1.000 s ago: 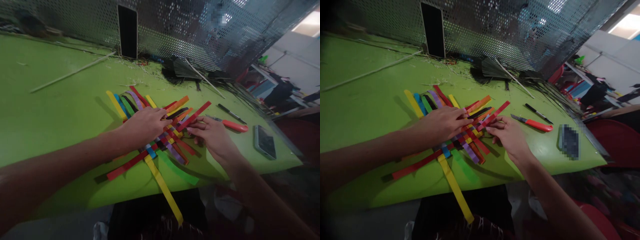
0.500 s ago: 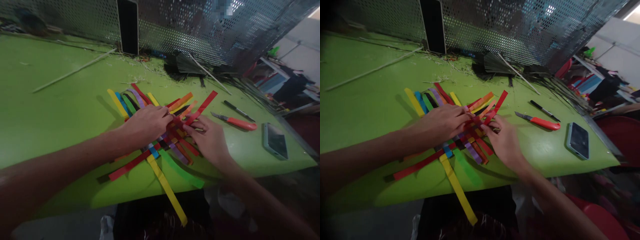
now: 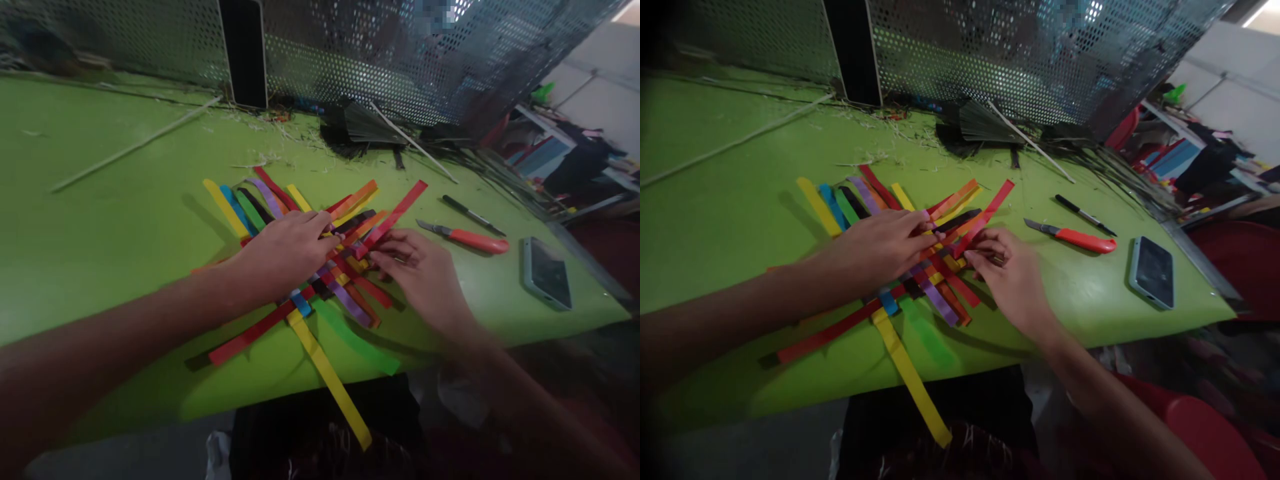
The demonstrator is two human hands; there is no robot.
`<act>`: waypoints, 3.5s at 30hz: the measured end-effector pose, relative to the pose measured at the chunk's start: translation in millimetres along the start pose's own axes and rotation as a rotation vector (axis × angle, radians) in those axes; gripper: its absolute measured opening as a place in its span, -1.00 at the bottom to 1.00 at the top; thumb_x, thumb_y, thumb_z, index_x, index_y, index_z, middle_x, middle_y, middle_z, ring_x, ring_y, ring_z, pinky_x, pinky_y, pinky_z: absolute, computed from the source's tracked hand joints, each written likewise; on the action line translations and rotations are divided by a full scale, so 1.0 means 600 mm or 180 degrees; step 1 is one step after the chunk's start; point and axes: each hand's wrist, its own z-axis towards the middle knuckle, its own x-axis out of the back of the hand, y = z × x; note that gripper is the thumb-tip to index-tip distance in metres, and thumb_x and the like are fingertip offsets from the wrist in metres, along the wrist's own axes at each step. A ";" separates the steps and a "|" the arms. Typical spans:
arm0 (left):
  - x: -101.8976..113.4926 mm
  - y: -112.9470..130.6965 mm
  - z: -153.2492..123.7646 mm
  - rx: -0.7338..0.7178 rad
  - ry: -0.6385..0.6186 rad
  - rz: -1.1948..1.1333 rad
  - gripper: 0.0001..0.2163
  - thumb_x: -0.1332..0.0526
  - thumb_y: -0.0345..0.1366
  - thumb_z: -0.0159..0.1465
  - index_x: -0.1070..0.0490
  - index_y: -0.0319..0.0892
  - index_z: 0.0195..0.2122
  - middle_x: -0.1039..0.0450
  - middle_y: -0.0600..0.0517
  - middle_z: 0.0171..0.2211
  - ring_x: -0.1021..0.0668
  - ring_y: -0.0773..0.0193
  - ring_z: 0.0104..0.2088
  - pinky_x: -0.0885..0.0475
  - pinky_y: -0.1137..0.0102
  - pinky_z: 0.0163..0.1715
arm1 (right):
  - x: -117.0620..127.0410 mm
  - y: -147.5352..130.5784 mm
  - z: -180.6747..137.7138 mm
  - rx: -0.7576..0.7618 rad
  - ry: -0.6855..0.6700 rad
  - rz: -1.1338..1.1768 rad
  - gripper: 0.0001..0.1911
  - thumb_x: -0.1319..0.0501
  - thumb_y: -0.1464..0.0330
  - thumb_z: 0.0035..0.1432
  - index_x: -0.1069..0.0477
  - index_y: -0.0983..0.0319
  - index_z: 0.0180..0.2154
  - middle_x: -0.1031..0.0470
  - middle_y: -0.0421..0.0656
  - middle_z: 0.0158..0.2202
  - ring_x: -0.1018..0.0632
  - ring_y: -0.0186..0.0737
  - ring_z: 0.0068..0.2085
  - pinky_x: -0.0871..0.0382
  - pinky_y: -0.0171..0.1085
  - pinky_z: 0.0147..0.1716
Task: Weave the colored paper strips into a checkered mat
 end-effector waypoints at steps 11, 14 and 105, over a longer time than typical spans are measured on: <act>-0.008 0.001 0.001 0.0033 0.0105 -0.0139 -0.74 -0.06 -0.47 0.46 -0.51 -0.41 0.00 -0.50 -0.24 -0.03 -0.59 0.03 -0.02 -0.55 0.17 0.06 | -0.018 -0.002 0.021 0.0273 -0.0162 -0.0489 -0.75 -0.46 0.17 0.11 -0.58 0.16 -0.22 -0.65 -0.14 -0.25 -0.61 -0.12 -0.27 -0.54 -0.11 -0.22; -0.006 0.001 -0.001 0.0064 0.0224 -0.0196 -0.76 -0.06 -0.46 0.44 -0.55 -0.34 -0.14 -0.51 -0.23 -0.02 -0.59 0.07 -0.01 -0.59 0.25 -0.04 | -0.017 0.004 0.020 0.0281 -0.0218 -0.0586 -0.73 -0.44 0.19 0.16 -0.60 0.12 -0.12 -0.66 -0.13 -0.15 -0.64 -0.06 -0.19 -0.56 -0.04 -0.12; -0.009 0.007 0.004 0.0459 0.0287 -0.0231 -0.78 -0.13 -0.46 0.41 -0.41 -0.28 0.05 -0.49 -0.14 0.02 -0.57 0.14 -0.01 -0.52 0.36 -0.09 | -0.038 0.006 0.070 0.1295 -0.0282 -0.1207 -0.82 -0.25 0.54 0.08 -0.53 0.20 -0.28 -0.57 -0.16 -0.31 -0.48 -0.25 -0.37 -0.36 -0.23 -0.33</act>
